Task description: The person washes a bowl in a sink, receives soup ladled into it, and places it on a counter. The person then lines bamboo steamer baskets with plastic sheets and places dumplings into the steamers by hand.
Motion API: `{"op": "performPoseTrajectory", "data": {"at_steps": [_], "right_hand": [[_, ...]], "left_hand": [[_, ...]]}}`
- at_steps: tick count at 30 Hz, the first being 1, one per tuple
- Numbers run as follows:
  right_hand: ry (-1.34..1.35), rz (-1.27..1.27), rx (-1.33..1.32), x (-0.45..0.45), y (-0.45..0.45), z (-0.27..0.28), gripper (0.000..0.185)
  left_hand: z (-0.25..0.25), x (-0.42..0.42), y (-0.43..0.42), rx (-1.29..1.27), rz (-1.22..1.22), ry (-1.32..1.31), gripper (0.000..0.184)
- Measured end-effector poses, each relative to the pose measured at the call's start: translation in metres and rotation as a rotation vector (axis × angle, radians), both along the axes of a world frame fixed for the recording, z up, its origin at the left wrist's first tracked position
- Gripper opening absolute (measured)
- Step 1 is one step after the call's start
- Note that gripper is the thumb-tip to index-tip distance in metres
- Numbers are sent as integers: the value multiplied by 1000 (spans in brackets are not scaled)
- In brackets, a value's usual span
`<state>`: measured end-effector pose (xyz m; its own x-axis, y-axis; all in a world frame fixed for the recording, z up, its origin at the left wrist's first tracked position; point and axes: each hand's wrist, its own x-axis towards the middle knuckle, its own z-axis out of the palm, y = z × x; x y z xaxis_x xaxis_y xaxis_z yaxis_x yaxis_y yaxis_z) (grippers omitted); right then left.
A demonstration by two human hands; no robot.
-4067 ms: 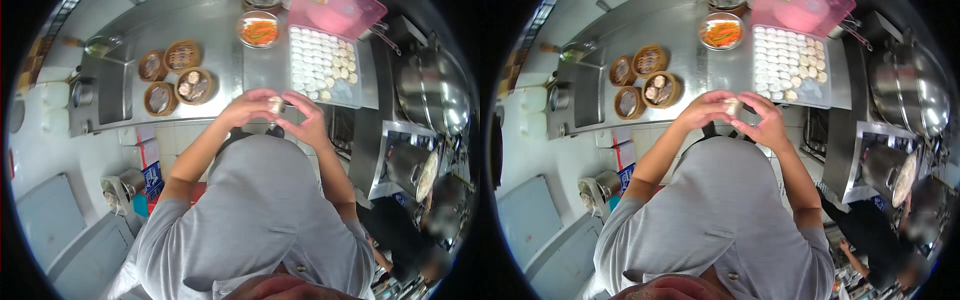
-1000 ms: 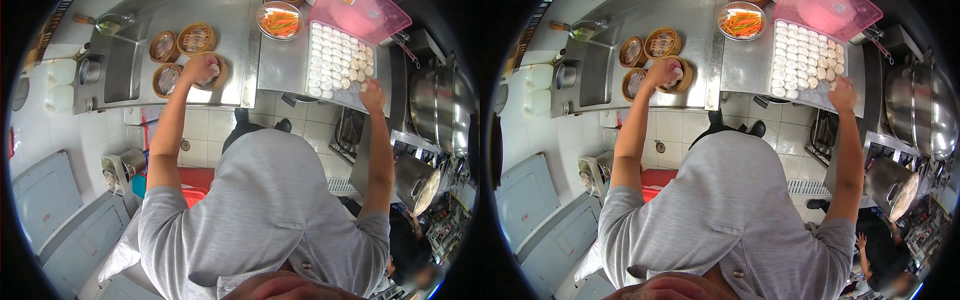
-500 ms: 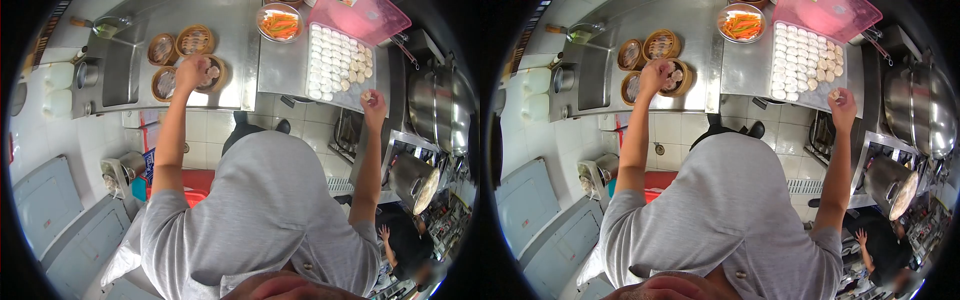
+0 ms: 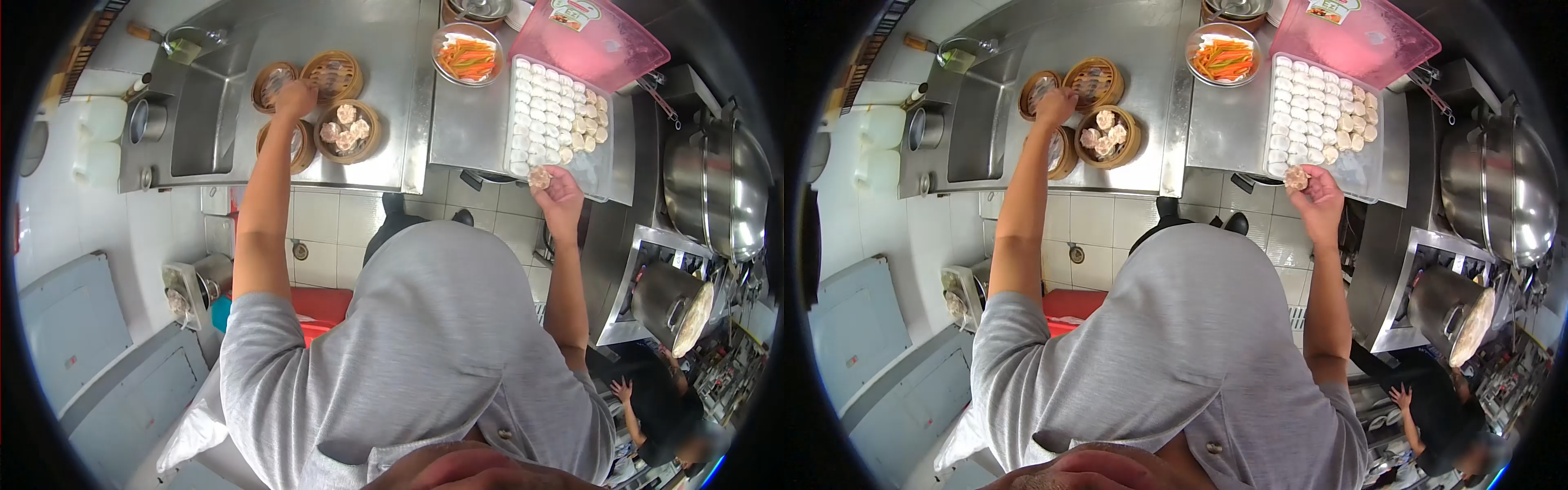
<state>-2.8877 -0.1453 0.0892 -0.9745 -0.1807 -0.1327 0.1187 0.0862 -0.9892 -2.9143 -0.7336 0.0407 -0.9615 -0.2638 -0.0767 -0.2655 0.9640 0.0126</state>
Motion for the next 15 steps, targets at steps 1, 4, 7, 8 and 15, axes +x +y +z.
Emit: {"op": "performPoseTrajectory", "data": {"at_steps": [1, 4, 7, 8, 15], "right_hand": [[8, -7, -3, 2, -3, 2, 40], [9, -23, 1, 10, -9, 4, 40], [0, -43, 22, 16, -13, 5, 40], [-7, -50, 27, 18, -14, 4, 40], [-2, -62, 23, 24, -18, 4, 39]], "left_hand": [[1, -6, 6, -22, -11, -63, 33], [5, -14, 28, 132, -65, -49, 32], [3, -24, 41, 256, -143, -55, 25], [-1, -29, 40, 321, -159, -51, 25], [-4, -39, 23, 440, -214, 12, 25]]}}
